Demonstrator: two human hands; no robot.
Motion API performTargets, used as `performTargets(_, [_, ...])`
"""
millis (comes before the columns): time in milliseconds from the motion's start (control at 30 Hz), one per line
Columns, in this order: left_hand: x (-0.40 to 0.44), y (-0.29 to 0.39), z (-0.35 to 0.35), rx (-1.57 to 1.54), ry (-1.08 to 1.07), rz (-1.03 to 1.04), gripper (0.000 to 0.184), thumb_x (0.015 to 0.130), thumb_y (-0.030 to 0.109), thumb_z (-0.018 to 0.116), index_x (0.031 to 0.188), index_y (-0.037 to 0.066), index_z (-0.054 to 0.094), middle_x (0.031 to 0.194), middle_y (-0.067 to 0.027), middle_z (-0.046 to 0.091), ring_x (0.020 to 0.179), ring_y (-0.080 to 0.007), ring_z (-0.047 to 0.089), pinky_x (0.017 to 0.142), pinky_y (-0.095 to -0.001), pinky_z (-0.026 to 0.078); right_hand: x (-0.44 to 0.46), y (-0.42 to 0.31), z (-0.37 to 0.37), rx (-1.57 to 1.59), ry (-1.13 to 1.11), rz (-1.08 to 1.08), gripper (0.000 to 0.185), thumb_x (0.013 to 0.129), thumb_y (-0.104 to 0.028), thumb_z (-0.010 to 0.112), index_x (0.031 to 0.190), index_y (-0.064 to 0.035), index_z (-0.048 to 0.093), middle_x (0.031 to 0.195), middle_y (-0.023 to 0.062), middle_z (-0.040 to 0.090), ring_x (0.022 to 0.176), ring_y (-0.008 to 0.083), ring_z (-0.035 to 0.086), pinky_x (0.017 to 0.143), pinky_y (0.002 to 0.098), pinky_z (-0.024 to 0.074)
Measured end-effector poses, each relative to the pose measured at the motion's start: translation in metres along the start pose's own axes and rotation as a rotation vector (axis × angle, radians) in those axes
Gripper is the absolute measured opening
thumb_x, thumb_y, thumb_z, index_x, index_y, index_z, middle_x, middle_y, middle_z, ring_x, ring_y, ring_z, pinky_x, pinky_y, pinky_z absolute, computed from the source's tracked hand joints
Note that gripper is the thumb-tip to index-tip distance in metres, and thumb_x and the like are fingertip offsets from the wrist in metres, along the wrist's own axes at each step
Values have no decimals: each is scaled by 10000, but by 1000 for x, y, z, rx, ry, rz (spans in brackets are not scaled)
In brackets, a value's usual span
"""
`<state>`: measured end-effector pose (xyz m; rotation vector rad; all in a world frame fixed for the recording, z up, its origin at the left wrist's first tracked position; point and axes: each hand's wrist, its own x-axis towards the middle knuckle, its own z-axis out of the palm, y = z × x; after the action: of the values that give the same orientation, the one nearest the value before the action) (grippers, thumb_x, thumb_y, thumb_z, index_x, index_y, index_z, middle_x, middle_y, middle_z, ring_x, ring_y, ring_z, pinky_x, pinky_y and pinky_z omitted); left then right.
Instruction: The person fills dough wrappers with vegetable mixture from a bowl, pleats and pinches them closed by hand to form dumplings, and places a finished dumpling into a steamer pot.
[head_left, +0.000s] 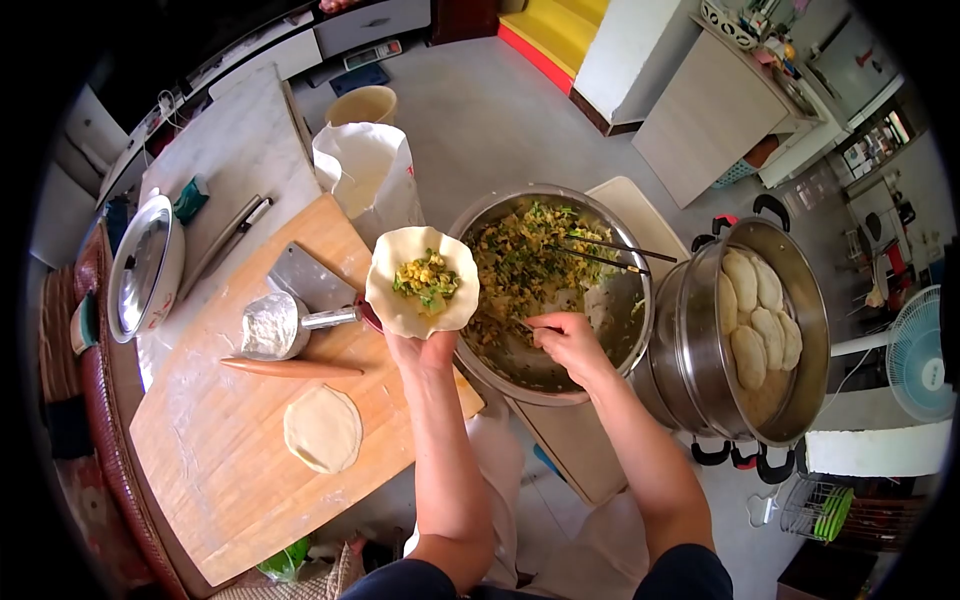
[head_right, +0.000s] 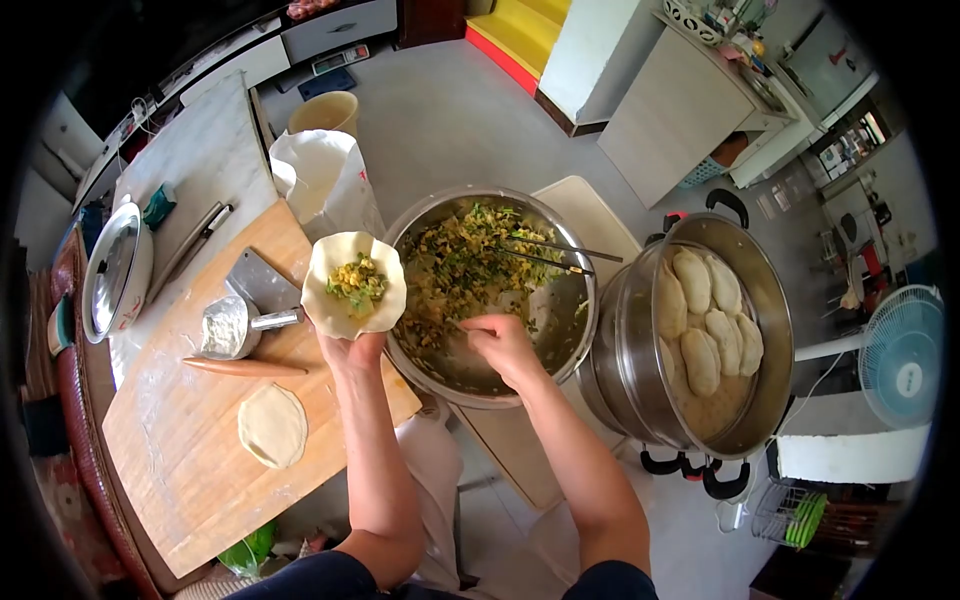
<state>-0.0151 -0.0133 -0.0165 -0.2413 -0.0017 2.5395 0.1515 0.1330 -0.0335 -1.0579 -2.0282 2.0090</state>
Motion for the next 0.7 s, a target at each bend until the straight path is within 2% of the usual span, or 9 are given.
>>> performTargets(100, [-5,-3,8,51,7,14,426,968,370,609,1272,74,567,1234,-91,630,1139,-275,604,1011,-463,502,-3,-9,-8,63,-25,16,352,867,12,596,1210,71,652,788,-5,609,595,32,443,484,208,326])
performTargets(200, [-1,-1,-2,32,-100,-16,455,963,383,594,1308,88,568,1301,-100,612,1212,-308,571,1079,-521,442,-8,-22,-19,72,-18,-27,351,874,17,601,1217,67,647,779,-7,602,589,27,431,487,199,318])
performTargets(233, [0,-2,-1,75,-90,-4,458,960,388,605,1301,85,559,1275,-90,613,1179,-287,584,1044,-490,467,-11,-28,-23,48,-5,-69,329,881,18,610,1202,70,654,771,-8,599,588,28,433,492,200,326])
performTargets(333, [-5,-13,10,177,-122,20,504,942,432,641,1290,85,531,1214,-67,610,1105,-241,610,958,-421,524,-20,-53,-40,27,-14,-194,296,855,23,611,1136,44,703,819,36,683,705,85,577,633,235,454])
performTargets(400, [-7,-18,16,110,-195,-67,456,936,404,643,1254,84,576,1212,-86,626,1155,-280,593,1038,-488,477,-29,-78,-48,-94,30,-231,272,880,7,612,1132,24,711,827,36,694,721,79,589,652,227,463])
performTargets(467, [-1,-26,11,80,-287,-131,449,941,392,638,1259,81,573,1229,-101,618,1159,-296,593,1022,-497,490,-41,-106,-49,-190,47,-252,270,878,9,612,1130,15,712,847,51,706,726,89,604,655,240,475])
performTargets(567, [-10,-45,22,65,-79,-184,465,980,383,570,1322,70,551,1308,-145,600,1215,-324,573,1037,-513,481,-49,-120,-39,-319,86,-509,251,869,27,605,1093,15,716,873,82,713,727,123,633,652,261,492])
performTargets(600, [-10,-49,22,66,-75,-194,465,983,388,566,1324,72,547,1302,-137,605,1205,-315,581,1027,-507,490,-52,-125,-33,-445,105,-629,229,856,46,599,1063,29,695,886,120,690,713,199,657,637,307,517])
performTargets(700, [-14,-57,22,84,-17,-209,443,993,388,553,1307,76,558,1267,-118,626,1167,-290,607,1005,-485,511,-59,-121,-11,-915,262,-987,291,790,61,627,1075,8,659,856,118,590,708,272,628,608,369,532])
